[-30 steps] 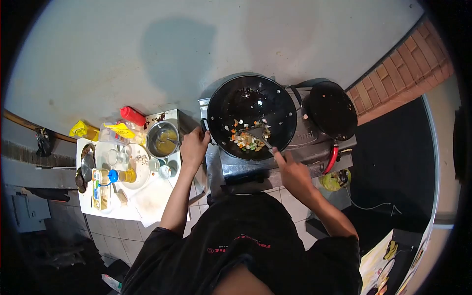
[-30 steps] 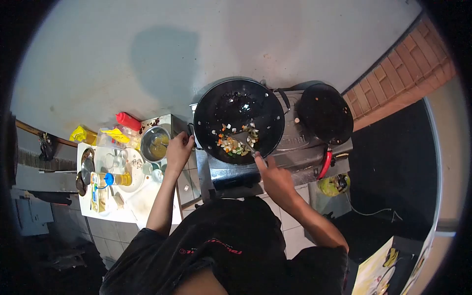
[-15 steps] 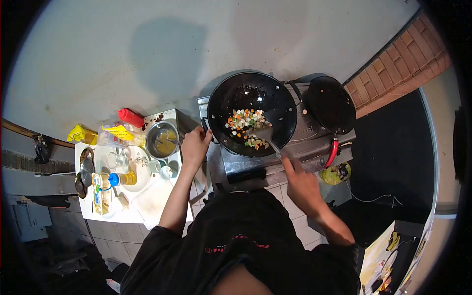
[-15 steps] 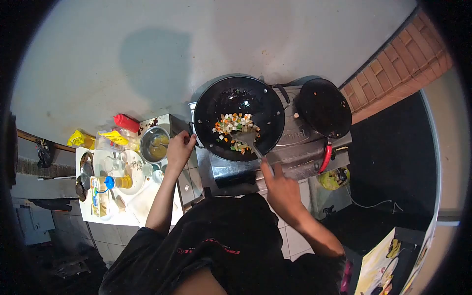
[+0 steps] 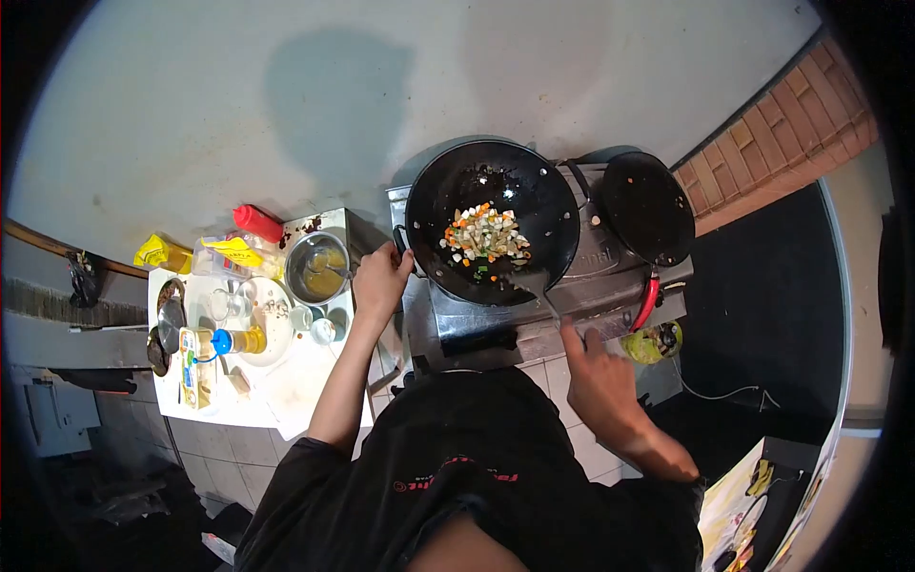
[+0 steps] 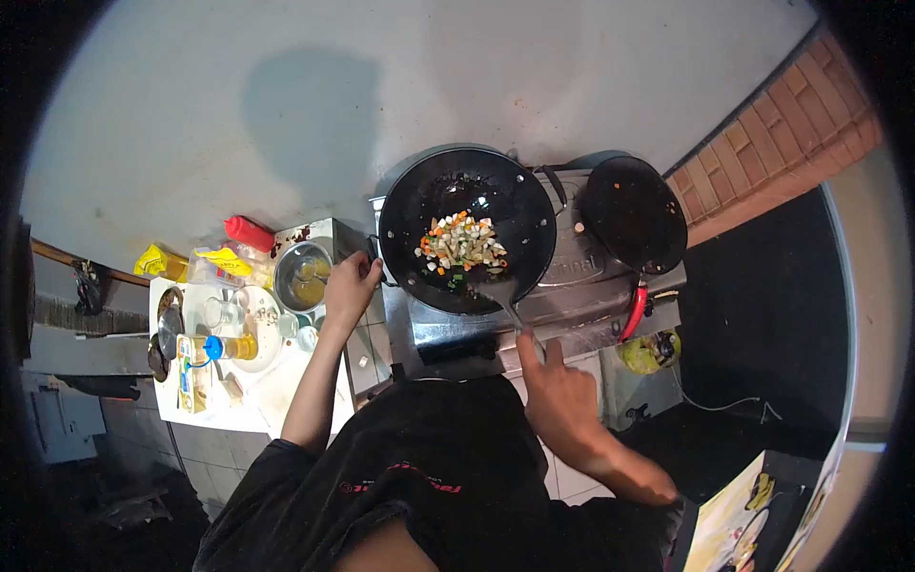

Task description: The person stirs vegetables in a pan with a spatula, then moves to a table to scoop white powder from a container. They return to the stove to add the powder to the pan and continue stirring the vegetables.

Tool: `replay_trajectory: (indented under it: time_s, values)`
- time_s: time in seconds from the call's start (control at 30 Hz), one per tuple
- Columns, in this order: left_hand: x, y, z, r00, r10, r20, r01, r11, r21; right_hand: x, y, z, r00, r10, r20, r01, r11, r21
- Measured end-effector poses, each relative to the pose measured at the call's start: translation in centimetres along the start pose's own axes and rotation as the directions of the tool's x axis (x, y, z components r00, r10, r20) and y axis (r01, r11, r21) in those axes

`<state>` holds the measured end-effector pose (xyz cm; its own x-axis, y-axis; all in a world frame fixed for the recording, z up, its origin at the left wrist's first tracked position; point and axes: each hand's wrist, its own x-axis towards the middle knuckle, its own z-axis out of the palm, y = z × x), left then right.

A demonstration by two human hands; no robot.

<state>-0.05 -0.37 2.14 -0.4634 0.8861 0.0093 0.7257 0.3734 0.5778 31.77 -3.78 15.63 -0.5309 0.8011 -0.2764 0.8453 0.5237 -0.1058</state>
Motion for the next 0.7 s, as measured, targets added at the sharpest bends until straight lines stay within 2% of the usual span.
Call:
replay_trajectory:
  time_s: [0.03,0.07,0.17,0.23,0.4,0.47,0.53,0.63,0.7]
  values:
    - [-0.1,0.0,0.0,1.0,-0.005,-0.002,0.005,1.0,0.012,-0.4,-0.4,-0.4,0.996,0.031,0.084,-0.031,1.0,-0.003]
    - [-0.2,0.0,0.0,1.0,-0.007,-0.001,0.007,1.0,0.025,-0.1,-0.6,-0.1,0.996,0.027,0.085,-0.026,1.0,-0.003]
    - [-0.2,-0.2,0.3,1.0,-0.002,-0.006,0.002,1.0,0.007,2.4,-0.5,2.3,0.998,-0.011,0.069,0.011,1.0,0.01]
    - [-0.1,-0.3,0.3,1.0,0.007,-0.002,-0.007,1.0,0.017,4.9,0.0,3.0,0.998,-0.063,-0.016,0.062,0.998,-0.031]
    - [-0.2,0.0,0.2,1.0,-0.015,0.011,0.015,1.0,0.004,0.7,-0.2,-3.6,0.997,-0.07,-0.012,0.068,0.993,-0.094]
    - [-0.4,-0.1,0.2,1.0,-0.026,-0.016,0.026,1.0,0.014,-0.1,-0.4,-3.9,0.999,-0.052,0.003,0.052,0.991,-0.123]
    - [-0.6,-0.1,0.3,0.999,-0.039,-0.006,0.039,0.999,0.01,0.0,-0.5,-3.2,0.994,-0.042,0.101,0.051,0.994,-0.095]
    - [-0.6,0.0,0.3,0.999,-0.043,0.006,0.043,0.999,0.007,4.3,0.2,-0.2,0.992,-0.085,0.088,0.094,0.991,-0.099]
    - [-0.6,-0.1,0.4,0.999,-0.036,0.009,0.036,0.999,0.01,8.2,1.2,-1.2,0.989,-0.104,0.107,0.116,0.988,-0.107]
